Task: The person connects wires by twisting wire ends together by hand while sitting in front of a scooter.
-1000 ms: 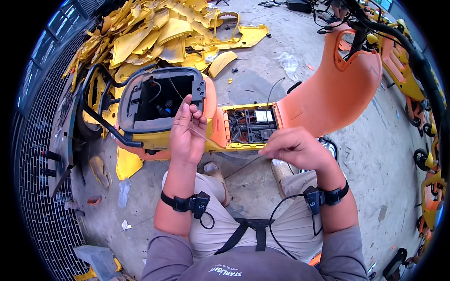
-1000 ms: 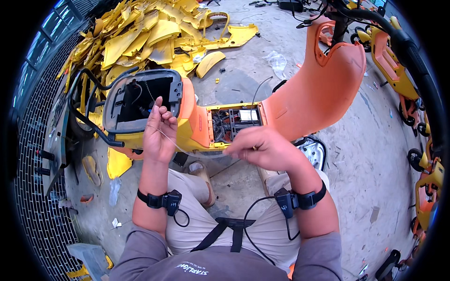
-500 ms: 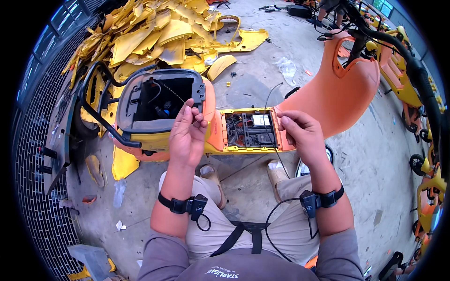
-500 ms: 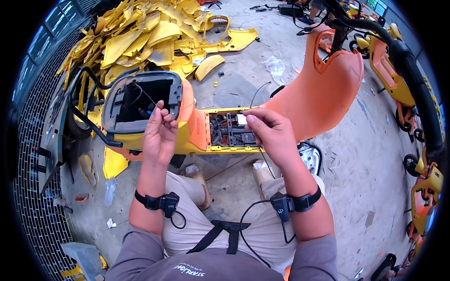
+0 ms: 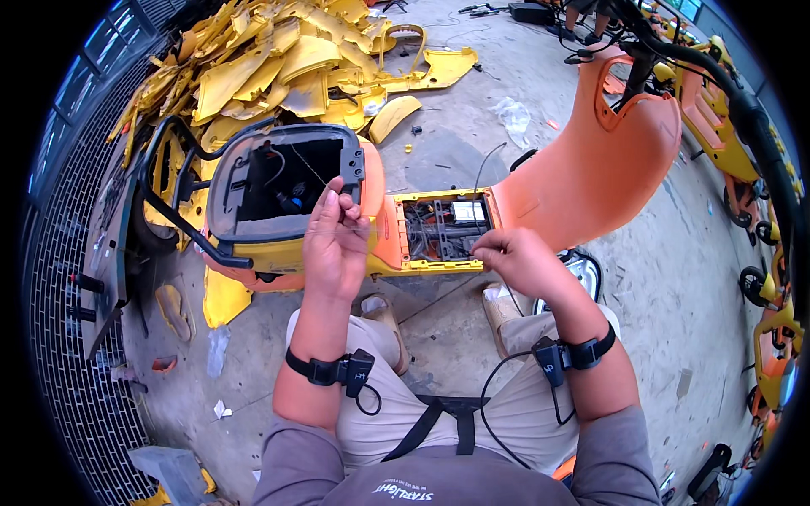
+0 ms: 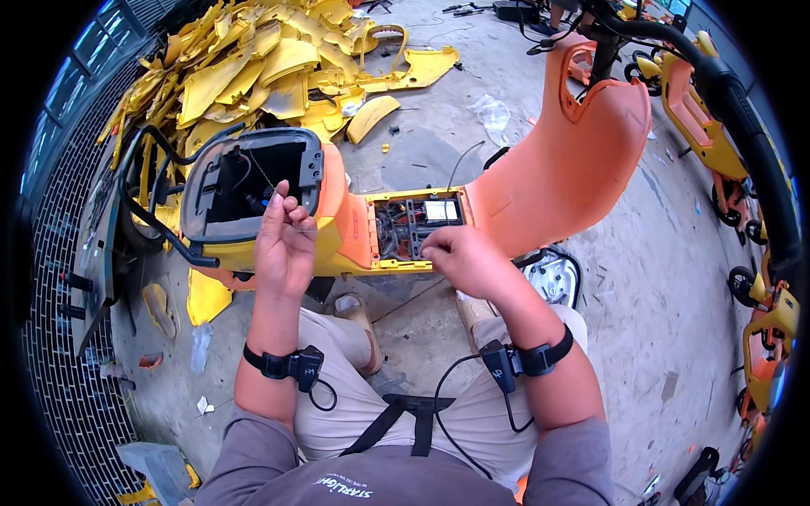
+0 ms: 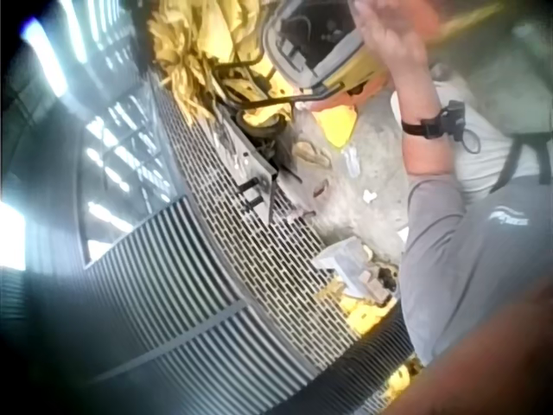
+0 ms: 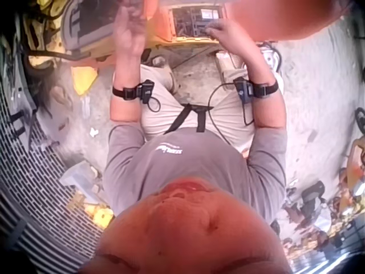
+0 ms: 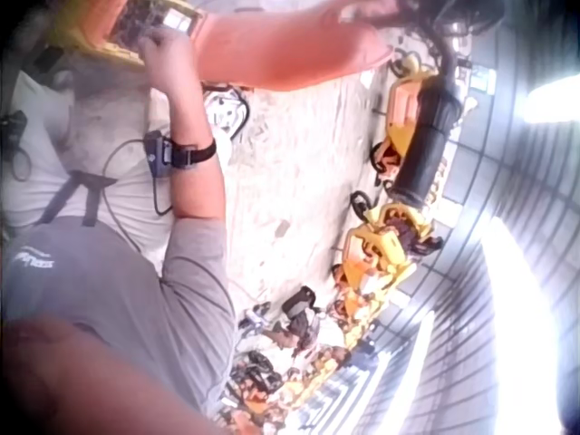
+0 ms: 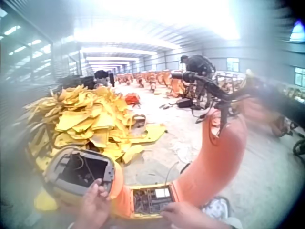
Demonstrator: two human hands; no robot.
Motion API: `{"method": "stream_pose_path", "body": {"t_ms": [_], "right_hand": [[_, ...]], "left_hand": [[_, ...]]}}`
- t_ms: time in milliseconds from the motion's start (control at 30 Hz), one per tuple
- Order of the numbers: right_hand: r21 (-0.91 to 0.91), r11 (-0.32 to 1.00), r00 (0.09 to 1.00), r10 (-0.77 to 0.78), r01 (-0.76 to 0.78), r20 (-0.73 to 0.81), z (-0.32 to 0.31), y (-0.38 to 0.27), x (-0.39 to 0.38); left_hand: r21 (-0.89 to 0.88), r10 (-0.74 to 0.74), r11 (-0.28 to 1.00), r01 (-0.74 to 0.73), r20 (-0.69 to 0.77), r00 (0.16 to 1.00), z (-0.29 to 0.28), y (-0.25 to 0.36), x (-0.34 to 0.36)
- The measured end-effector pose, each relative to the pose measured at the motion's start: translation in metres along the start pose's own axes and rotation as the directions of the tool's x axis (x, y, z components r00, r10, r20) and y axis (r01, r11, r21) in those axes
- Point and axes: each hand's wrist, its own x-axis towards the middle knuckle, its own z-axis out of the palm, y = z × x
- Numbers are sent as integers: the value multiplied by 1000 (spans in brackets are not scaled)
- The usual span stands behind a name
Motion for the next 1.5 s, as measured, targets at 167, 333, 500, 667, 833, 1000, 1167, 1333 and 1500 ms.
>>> {"method": "stream_pose_path", "body": {"t_ms": [167, 333, 500, 667, 833, 1000, 1167, 1333, 1500], "right_hand": [[273, 960, 993, -87, 62, 79, -12, -5, -3], [684, 729, 974, -131, -34, 187, -26, -21, -15], [634, 765, 938, -294, 114, 186, -22, -12, -19], [338, 923, 873, -311, 183, 376, -10, -18, -17], [-44, 984, 977, -168, 175, 132, 2, -9, -7], [71, 997, 998, 7, -3, -58, 1, -11, -3], [176, 984, 990, 4, 20, -139, -3, -11, -3], [329, 941, 991, -36, 77, -129, -8, -2, -3], [209, 975, 996, -66, 78, -66, -10, -5, -6]], "left_hand": [[-2, -3, 1000, 4, 22, 1000, 0, 3, -1], [-32, 11, 999, -10, 35, 999, -7, 5, 1], [-29, 13, 1000, -12, 27, 1000, -7, 3, 3], [-52, 1, 999, 0, 8, 1000, -6, 3, 2], [-36, -2, 999, 3, 50, 999, -3, 3, 1], [-29, 8, 1000, -6, 65, 998, -2, 4, 0], [-47, 9, 999, -6, 64, 998, -3, 4, -1], [-77, 10, 997, -7, 32, 999, -5, 3, 0], [-27, 86, 996, -86, 1, 996, -6, 2, 1]]}}
